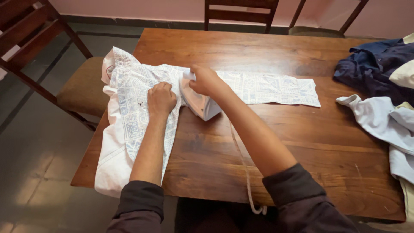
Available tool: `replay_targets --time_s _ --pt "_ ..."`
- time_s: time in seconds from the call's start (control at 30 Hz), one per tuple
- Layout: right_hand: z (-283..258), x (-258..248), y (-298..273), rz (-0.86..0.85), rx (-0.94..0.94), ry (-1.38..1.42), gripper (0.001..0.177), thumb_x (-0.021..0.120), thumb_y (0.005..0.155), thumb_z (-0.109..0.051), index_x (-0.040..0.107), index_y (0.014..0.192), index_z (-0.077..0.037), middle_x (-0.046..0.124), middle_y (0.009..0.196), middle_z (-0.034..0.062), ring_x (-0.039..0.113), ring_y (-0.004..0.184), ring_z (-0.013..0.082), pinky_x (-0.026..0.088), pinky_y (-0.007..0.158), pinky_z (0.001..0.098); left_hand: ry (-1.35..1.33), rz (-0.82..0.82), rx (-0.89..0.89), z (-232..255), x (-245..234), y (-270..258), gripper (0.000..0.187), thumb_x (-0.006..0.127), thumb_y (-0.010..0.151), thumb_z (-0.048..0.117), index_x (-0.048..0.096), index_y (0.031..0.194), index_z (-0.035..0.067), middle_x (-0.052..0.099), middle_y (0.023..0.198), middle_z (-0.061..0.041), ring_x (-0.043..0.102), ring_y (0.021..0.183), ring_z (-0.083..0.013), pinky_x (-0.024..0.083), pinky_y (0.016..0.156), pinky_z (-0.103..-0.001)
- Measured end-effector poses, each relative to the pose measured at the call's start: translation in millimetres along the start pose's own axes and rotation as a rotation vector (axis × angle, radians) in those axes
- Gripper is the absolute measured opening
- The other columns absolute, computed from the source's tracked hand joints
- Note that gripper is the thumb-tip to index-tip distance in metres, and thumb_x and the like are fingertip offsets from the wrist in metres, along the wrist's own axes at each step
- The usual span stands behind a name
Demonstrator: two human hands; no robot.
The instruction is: The person irons a patterned shirt on a wooden table using a white electric iron. They smooth the fabric, iron the main body, flip the shirt to iron the inside, and then iron the sleeves. The person adjusts the shirt's position multiple times to ensure all areas are covered.
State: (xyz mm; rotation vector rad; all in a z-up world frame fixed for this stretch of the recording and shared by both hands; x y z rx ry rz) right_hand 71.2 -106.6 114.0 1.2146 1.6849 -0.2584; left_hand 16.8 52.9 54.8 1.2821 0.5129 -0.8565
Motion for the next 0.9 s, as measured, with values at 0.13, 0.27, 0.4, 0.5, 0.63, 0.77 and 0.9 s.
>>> replay_targets --time_s 0.13,0.27,0.4,0.5,0.63,0.77,0.9 --pt "7 3 -7 -0.064 0.085 0.01 0.039 0.07 0.083 -0.022 0.065 0.118 -0.004 0.071 0.109 0.024 0.068 0.101 0.0436 0.055 0.087 0.0484 0.009 0.027 0.018 2 -2 0 0.022 0.062 0.083 0.012 0.077 0.095 0.004 0.074 0.107 -0.014 0.067 0.102 -0.0332 0.049 0.088 -0.049" --pt "-3 -2 -7 0.003 -0.003 -0.014 0.038 0.072 0.085 -0.023 0.065 0.117 -0.002 0.072 0.107 0.0244 0.068 0.1 0.0438 0.055 0.086 0.0492 0.009 0.018 0.019 4 -3 1 0.023 0.062 0.082 0.013 0.077 0.097 0.004 0.073 0.106 -0.014 0.067 0.102 -0.0334 0.049 0.088 -0.048" --pt "7 10 -4 -0.151 0.163 0.152 0.04 0.064 0.089 -0.024 0.061 0.124 -0.006 0.075 0.102 0.022 0.078 0.09 0.0371 0.06 0.083 0.0453 0.03 -0.031 -0.005 0 0 1 0.02 0.062 0.084 0.013 0.077 0.095 0.004 0.073 0.105 -0.014 0.067 0.103 -0.0325 0.049 0.089 -0.048" --pt "3 6 7 -0.082 0.068 0.105 0.037 0.067 0.087 -0.023 0.063 0.119 -0.003 0.071 0.108 0.0226 0.074 0.092 0.0392 0.059 0.081 0.0463 -0.005 0.04 0.021 5 -6 1 0.022 0.062 0.081 0.013 0.076 0.095 0.004 0.073 0.105 -0.014 0.066 0.102 -0.0328 0.048 0.088 -0.048" --pt "9 16 24 -0.025 -0.01 0.003 0.039 0.071 0.086 -0.024 0.065 0.119 -0.004 0.072 0.106 0.0242 0.068 0.097 0.0438 0.055 0.084 0.0493 0.015 0.004 -0.003 4 -4 0 0.02 0.061 0.082 0.012 0.076 0.093 0.004 0.073 0.105 -0.013 0.066 0.103 -0.0323 0.048 0.089 -0.049" --pt "13 24 38 0.002 -0.05 0.016 0.04 0.072 0.086 -0.023 0.065 0.12 -0.003 0.072 0.107 0.0246 0.068 0.098 0.0448 0.054 0.084 0.0497 0.006 -0.009 -0.022 3 -6 3 0.02 0.061 0.082 0.012 0.076 0.093 0.004 0.073 0.104 -0.013 0.066 0.102 -0.0328 0.048 0.088 -0.048" --pt "17 31 51 0.004 -0.069 0.006 0.04 0.072 0.087 -0.023 0.065 0.121 -0.003 0.072 0.107 0.0259 0.068 0.1 0.045 0.054 0.085 0.0498 -0.009 0.018 -0.014 5 -8 3 0.019 0.061 0.082 0.011 0.076 0.092 0.004 0.073 0.103 -0.013 0.067 0.101 -0.0326 0.048 0.088 -0.048"
Point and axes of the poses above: each hand's wrist, its own y-axis towards the middle knuckle, its own x-axis out of the palm, z = x × y, the point moved 10 cm from there along y, towards the middle knuckle
